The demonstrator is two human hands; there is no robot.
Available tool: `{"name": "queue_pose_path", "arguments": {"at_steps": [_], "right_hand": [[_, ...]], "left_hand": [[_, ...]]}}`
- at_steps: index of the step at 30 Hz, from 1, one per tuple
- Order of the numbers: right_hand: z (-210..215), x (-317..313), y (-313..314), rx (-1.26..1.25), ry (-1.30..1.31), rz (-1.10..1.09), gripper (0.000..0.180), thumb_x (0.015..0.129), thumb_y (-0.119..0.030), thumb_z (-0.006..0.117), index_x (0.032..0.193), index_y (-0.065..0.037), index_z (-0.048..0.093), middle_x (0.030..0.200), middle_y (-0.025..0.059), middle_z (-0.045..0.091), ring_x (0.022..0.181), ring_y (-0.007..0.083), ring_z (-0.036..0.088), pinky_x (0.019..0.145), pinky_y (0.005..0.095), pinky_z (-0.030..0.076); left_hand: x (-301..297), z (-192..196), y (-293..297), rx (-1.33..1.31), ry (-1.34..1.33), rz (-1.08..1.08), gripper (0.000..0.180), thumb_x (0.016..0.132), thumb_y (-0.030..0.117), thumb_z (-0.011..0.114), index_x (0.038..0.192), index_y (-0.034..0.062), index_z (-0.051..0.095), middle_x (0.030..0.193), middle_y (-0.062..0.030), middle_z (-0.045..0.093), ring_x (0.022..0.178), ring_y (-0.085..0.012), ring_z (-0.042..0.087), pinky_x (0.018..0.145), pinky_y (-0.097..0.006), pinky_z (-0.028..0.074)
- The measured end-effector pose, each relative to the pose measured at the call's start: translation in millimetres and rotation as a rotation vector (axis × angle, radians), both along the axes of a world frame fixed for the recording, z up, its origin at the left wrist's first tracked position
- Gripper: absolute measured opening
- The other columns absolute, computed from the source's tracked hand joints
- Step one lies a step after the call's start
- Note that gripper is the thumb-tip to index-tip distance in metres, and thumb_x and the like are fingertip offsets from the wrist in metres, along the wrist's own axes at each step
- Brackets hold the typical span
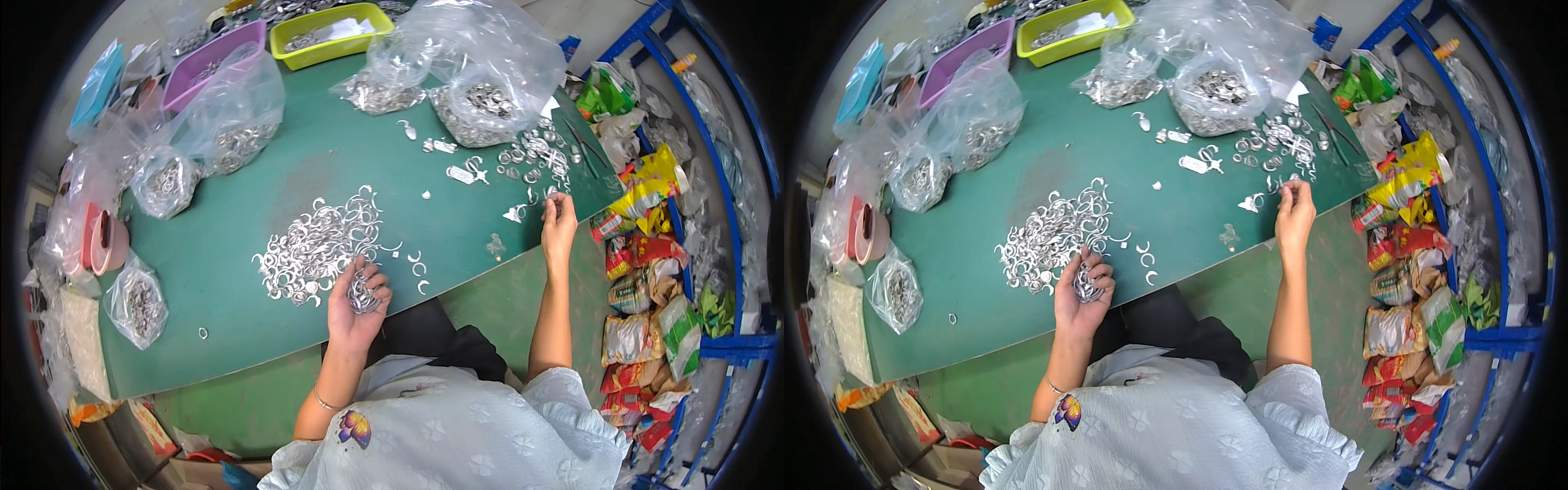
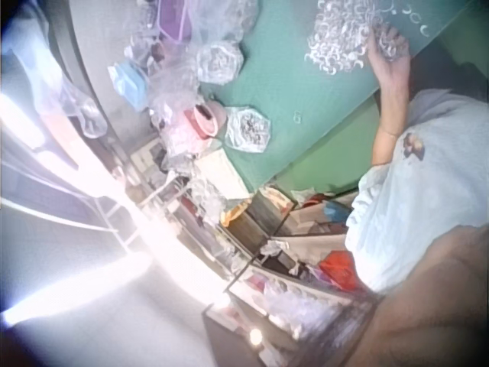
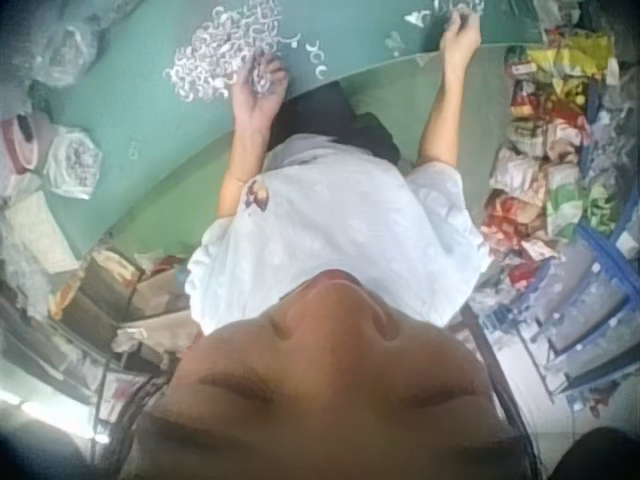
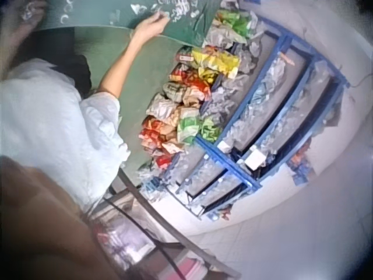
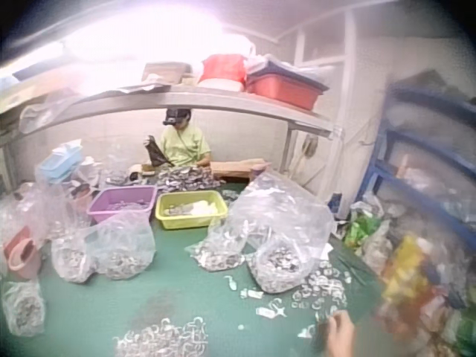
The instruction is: The person sorts through a pile of small, crescent-shaped metal hardware components on a green table, picking them up and placing them into a plastic bag.
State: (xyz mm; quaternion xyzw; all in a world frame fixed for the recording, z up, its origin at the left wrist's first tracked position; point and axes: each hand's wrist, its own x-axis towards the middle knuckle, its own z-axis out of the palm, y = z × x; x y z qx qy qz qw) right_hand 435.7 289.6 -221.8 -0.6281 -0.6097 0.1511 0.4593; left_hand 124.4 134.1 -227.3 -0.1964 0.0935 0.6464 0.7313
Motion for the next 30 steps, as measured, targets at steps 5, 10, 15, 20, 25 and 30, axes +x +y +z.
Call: {"name": "queue_pose_path", "arguments": {"at_steps": [5,10,15,20,25,30], "right_hand": [[-30,27,24,0.12,-0.399,-0.075,0.01,0.082,0.0,0.054,0.092,0.002,0.052,0.084,0.0177,0.059,0.077,0.0318,0.059,0.071,0.0367,0.046],[-15,30,16,-0.11,-0.367,0.168,0.03,0.079,-0.006,0.06,0.107,0.002,0.052,0.102,0.0193,0.052,0.095,0.0349,0.05,0.083,0.0403,0.042],[17,-11,-13,0.079,-0.565,0.071,0.032,0.079,-0.008,0.062,0.108,0.001,0.052,0.11,0.0179,0.051,0.102,0.0337,0.046,0.089,0.0386,0.038],[62,-132,-86,-0.004,-0.113,0.878,0.046,0.07,-0.014,0.067,0.113,-0.003,0.052,0.119,0.0143,0.05,0.113,0.0326,0.045,0.096,0.0407,0.035],[39,-183,-111,0.009,-0.115,0.973,0.05,0.075,-0.021,0.065,0.117,0.0,0.049,0.131,0.0167,0.04,0.128,0.0378,0.029,0.103,0.0475,0.023],[14,-199,-119,0.02,0.19,0.827,0.026,0.087,-0.014,0.045,0.105,0.003,0.053,0.129,0.0186,0.042,0.128,0.0384,0.029,0.103,0.0462,0.024]], "left_hand": [[9,2,0,-0.008,0.012,-0.032,0.016,0.09,0.017,0.049,0.1,0.0043,0.052,0.079,-0.0038,0.046,0.068,-0.0132,0.042,0.057,-0.025,0.036],[11,4,-4,-0.011,-0.001,0.007,0.022,0.088,0.017,0.051,0.105,0.0022,0.051,0.085,-0.0069,0.049,0.071,-0.0156,0.044,0.061,-0.027,0.04],[11,19,-5,0.097,-0.01,0.022,0.033,0.093,0.021,0.036,0.119,0.0023,0.047,0.139,-0.0178,0.034,0.127,-0.0308,0.035,0.103,-0.046,0.03],[15,22,-6,0.24,0.053,0.046,0.048,0.095,0.029,0.032,0.133,0.0016,0.031,0.139,-0.0151,0.033,0.13,-0.0304,0.029,0.108,-0.047,0.024],[16,27,-12,0.153,0.13,0.088,0.053,0.095,0.034,0.029,0.136,0.0012,0.029,0.141,-0.0149,0.03,0.131,-0.0294,0.027,0.108,-0.045,0.02],[14,25,-11,0.237,0.172,0.091,0.055,0.094,0.034,0.032,0.137,0.0003,0.026,0.143,-0.015,0.026,0.132,-0.028,0.027,0.109,-0.043,0.019]]}}
